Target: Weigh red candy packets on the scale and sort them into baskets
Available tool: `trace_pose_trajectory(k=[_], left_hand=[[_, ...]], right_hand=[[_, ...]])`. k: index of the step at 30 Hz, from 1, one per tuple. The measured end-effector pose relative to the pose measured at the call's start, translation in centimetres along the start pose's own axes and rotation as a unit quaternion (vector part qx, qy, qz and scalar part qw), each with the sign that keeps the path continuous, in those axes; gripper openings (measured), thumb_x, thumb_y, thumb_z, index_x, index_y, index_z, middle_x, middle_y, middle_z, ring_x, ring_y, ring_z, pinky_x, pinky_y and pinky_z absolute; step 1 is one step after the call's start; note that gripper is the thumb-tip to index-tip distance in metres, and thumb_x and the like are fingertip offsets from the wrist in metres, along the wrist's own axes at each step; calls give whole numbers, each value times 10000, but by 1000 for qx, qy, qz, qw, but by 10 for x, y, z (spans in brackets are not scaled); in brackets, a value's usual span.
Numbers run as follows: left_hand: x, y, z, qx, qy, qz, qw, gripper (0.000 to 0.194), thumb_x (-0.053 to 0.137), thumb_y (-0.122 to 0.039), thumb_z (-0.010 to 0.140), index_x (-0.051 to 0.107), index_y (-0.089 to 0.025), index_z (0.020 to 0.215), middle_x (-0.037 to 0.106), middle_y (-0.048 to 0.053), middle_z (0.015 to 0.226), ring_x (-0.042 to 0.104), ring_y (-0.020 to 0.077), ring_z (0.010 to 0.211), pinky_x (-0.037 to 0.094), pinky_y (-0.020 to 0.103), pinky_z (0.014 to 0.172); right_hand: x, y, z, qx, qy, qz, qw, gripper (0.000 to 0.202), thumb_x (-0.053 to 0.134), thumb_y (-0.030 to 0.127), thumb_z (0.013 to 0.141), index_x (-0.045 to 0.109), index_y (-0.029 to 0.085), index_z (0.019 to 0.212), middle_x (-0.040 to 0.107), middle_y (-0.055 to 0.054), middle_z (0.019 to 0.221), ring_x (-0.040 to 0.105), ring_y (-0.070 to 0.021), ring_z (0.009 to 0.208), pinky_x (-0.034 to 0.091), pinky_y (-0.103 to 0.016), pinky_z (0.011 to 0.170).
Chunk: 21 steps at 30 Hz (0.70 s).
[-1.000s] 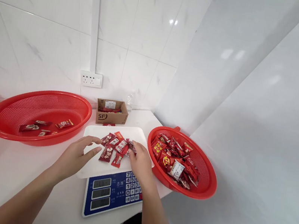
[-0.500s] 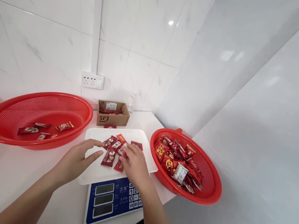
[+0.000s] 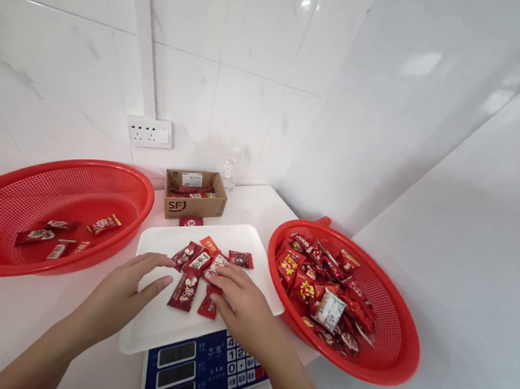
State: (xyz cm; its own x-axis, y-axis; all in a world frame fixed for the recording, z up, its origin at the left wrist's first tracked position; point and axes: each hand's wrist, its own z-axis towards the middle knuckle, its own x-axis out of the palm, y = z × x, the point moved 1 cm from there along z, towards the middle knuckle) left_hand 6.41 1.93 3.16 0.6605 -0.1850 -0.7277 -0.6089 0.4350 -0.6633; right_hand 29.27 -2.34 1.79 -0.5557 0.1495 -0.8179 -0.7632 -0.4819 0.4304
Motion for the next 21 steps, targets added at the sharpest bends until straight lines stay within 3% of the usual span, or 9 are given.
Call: trace_pose_trajectory(k=[4,8,15,21], left_hand=[[11,-1,14,33,58,59,996,346,429,-389,889,498,-274,1208,462,31,1355,390,218,1277,397,373,1003],[27,-4,18,21,119,126,985,549,447,-465,869,358,-246,1364,276,52,1486,213,255,1368,296,431,1078],[39,-22,9,-1,115,170,979,586,410,-479,885,300,-223,1401,233,89,1499,156,259,1381,250,465,1093],[53,-51,27,30,146,251,956,728,373,-640,826,211,-270,1432,133,104,1522,28,304,1389,103,557,1094]], right_hand=[[-14,-5,-35,29,-108,25,993,243,517,203,856,619,231,1075,647,-64,1104,581,-178,1067,497,-344,927],[-15,-12,-70,50,-187,42,980,197,531,192,842,637,226,1004,682,-59,986,634,-171,947,544,-303,830],[-5,-25,-96,35,-205,96,973,173,524,210,841,650,230,956,702,-67,926,658,-187,886,565,-316,781],[-9,-29,-112,-26,-190,158,969,197,543,185,816,642,250,973,713,-52,901,674,-179,844,570,-267,744]])
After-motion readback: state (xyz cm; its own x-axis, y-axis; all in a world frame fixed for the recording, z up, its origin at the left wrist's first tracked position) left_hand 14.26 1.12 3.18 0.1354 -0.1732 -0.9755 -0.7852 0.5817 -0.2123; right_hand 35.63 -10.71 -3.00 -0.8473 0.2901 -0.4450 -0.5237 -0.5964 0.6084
